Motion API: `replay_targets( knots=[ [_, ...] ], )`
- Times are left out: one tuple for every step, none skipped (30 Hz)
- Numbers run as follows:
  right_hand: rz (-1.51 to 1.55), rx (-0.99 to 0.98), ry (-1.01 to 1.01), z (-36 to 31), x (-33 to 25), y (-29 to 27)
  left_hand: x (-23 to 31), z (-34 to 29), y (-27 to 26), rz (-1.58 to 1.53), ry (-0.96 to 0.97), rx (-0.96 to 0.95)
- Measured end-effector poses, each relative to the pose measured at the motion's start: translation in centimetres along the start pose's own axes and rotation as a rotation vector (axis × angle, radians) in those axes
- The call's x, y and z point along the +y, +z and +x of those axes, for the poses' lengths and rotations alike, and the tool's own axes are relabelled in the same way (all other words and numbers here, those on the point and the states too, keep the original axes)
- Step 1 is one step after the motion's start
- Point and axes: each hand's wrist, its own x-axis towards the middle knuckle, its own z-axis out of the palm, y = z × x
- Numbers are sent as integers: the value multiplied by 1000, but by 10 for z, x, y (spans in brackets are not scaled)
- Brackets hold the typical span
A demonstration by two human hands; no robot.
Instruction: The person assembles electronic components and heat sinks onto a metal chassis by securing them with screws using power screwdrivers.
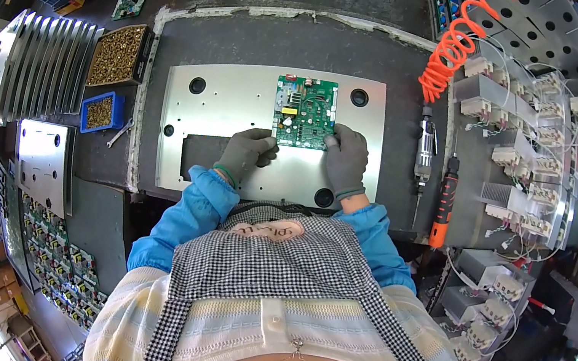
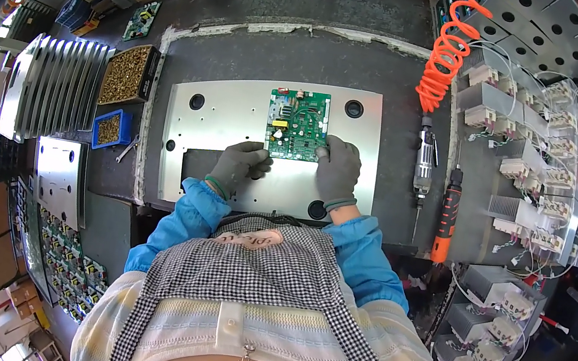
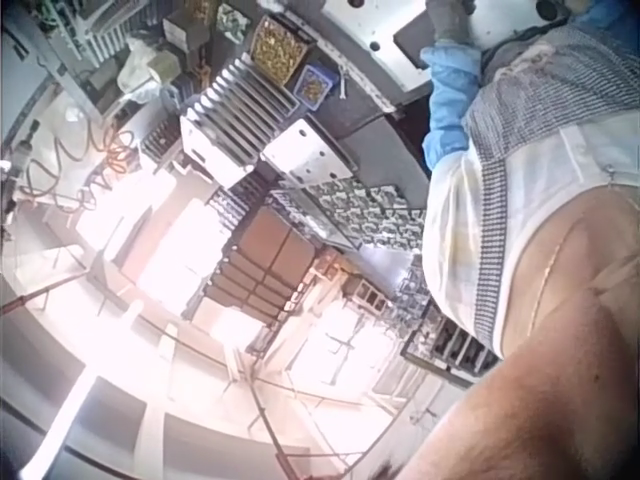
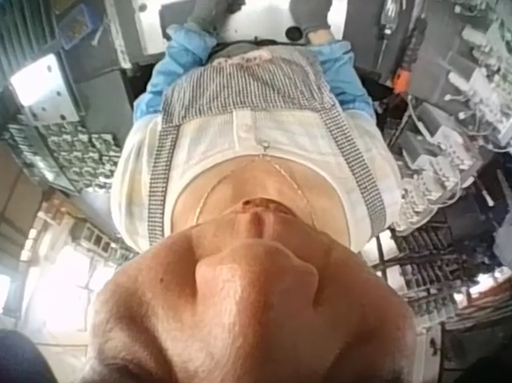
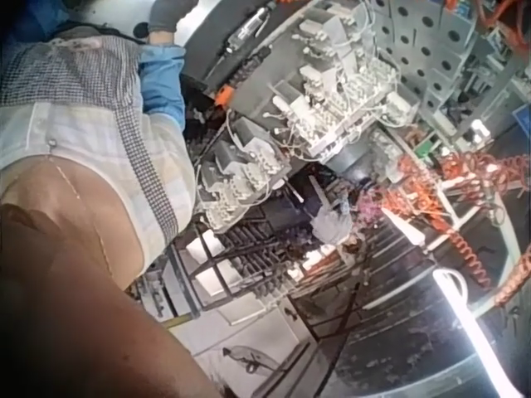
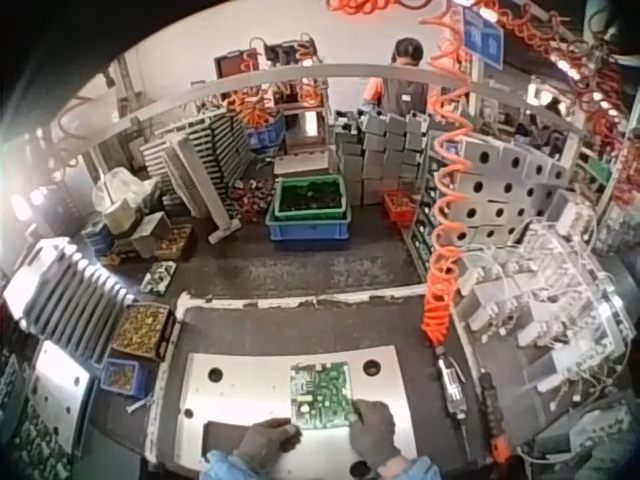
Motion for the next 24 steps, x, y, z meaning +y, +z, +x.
replay_targets(
  knots=[
    [-10, 18, -25, 0, 2, 1, 0, 0, 1, -13, 9, 8],
    [-10, 17, -25, 0, 0, 0, -1, -1, 1, -27, 17, 18],
    [-1, 4, -17, 2, -4, -2, -1, -1, 1, -27, 16, 18],
    [9, -10, -9, 2, -5, -4, -2, -1, 1, -17, 10, 30],
    [8, -9, -9, 2, -4, -4, -1, 0, 1, -6, 4, 40],
    [15, -8, -13, 2, -3, -3, -1, 0, 0, -7, 5, 39],
    [23, -7, -17, 2, -1, -3, 0, 0, 0, 2, 0, 33],
    [22, -8, -19, 1, 0, -2, 0, 0, 0, 9, -5, 28],
    [25, -6, -25, 1, 0, -2, 1, -1, 0, 7, -4, 29],
    [28, -4, -31, 1, 1, -2, 3, -2, 1, 17, -5, 34],
    [27, -6, -33, 0, 2, -2, 4, -4, 2, 26, -7, 39],
    [30, -7, -34, 0, 2, -2, 4, -4, 2, 23, -7, 40],
    [33, -7, -35, 0, 2, -2, 4, -5, 2, 24, -6, 41],
    [32, -10, -37, 0, 2, -2, 3, -6, 1, 24, -5, 43],
    [34, -14, -31, 0, 1, -2, 3, -6, 1, 21, -5, 45],
    [36, -19, -25, -1, 0, -2, 1, -6, 1, 25, -5, 46],
    [37, -21, -29, -1, 0, -2, 2, -5, 1, 30, -3, 48],
    [39, -18, -30, -1, 1, -2, 2, -5, 1, 27, -3, 51],
    [40, -15, -31, -2, 2, -2, 1, -5, 1, 31, -5, 46],
    [41, -19, -35, -3, 2, -2, 2, -5, 2, 36, -6, 42],
    [50, -17, -32, -3, 2, -3, 2, -6, 2, 32, -6, 46],
    [58, -15, -27, -4, 2, -3, 2, -6, 3, 40, -9, 42],
    [58, -18, -31, -4, 2, -3, 3, -6, 3, 48, -10, 38],
    [59, -14, -35, -4, 3, -3, 2, -5, 3, 45, -10, 40]
  ],
)
